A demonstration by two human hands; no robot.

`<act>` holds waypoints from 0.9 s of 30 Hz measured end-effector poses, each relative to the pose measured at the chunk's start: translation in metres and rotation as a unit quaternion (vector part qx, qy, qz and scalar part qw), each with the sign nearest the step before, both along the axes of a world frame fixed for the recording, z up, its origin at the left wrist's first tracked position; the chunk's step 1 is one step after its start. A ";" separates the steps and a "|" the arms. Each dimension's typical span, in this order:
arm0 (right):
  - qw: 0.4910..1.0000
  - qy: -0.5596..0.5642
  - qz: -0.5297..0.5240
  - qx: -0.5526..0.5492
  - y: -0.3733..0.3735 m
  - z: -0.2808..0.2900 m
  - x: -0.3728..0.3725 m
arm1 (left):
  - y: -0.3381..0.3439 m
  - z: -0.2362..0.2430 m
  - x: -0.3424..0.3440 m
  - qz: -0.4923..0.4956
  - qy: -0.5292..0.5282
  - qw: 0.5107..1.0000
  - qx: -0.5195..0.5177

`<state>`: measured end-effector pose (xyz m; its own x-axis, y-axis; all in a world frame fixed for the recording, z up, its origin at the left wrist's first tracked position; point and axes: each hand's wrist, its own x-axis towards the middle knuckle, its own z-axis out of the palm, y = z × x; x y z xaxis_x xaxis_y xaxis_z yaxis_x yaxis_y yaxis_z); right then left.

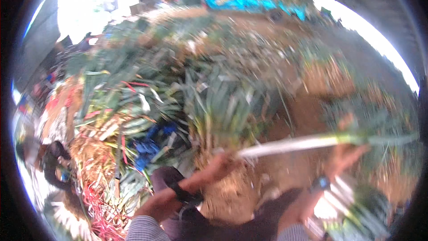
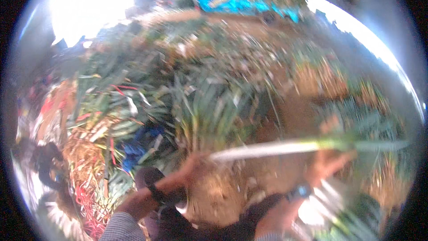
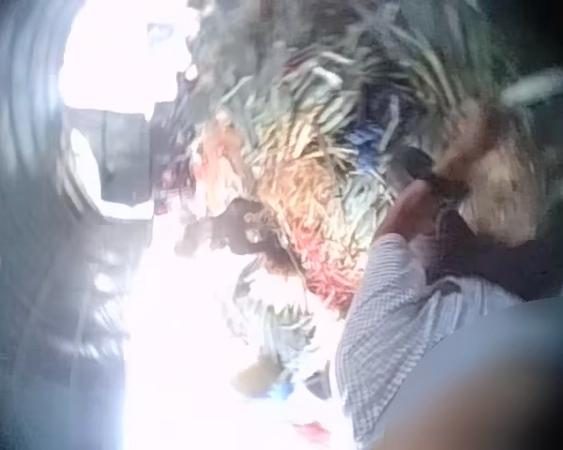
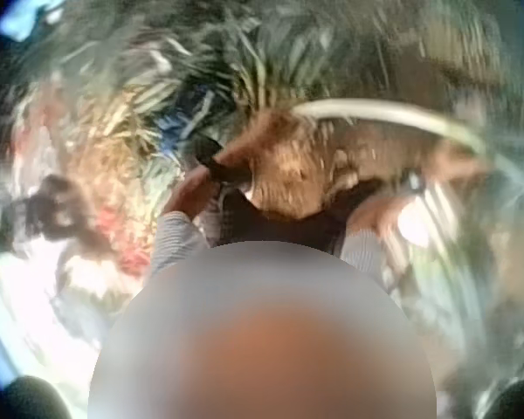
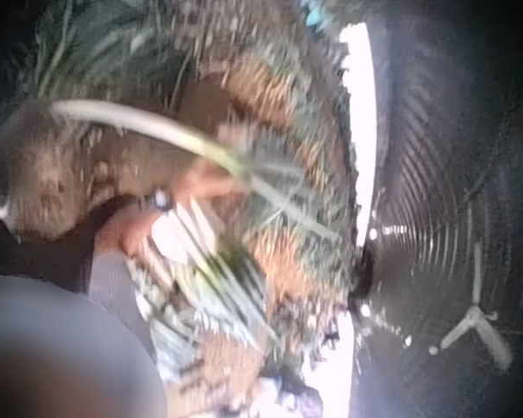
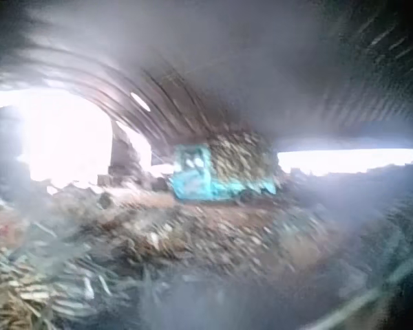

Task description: The person sorts and cleans leeks by hand, stripping away outer leaves and roots, and then arranges the cleaned stalks into neat bundles.

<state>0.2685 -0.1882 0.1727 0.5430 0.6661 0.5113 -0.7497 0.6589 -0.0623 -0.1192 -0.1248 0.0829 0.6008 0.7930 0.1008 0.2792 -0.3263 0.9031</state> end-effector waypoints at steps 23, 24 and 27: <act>0.991 0.050 0.074 -0.097 0.049 -0.075 0.021 | -0.044 -0.026 0.027 0.010 0.069 0.998 0.005; 0.991 0.060 0.065 -0.100 0.048 -0.074 0.023 | -0.043 -0.023 0.034 -0.003 0.070 0.996 0.058; 0.992 0.050 0.073 -0.087 0.047 -0.074 0.028 | -0.043 -0.013 0.066 0.035 0.058 0.981 0.184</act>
<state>0.2965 -0.1414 0.0991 0.4767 0.8149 0.3297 -0.8445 0.5287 -0.0857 -0.0527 -0.1675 0.0703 0.5701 0.7561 0.3213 0.4072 -0.5997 0.6889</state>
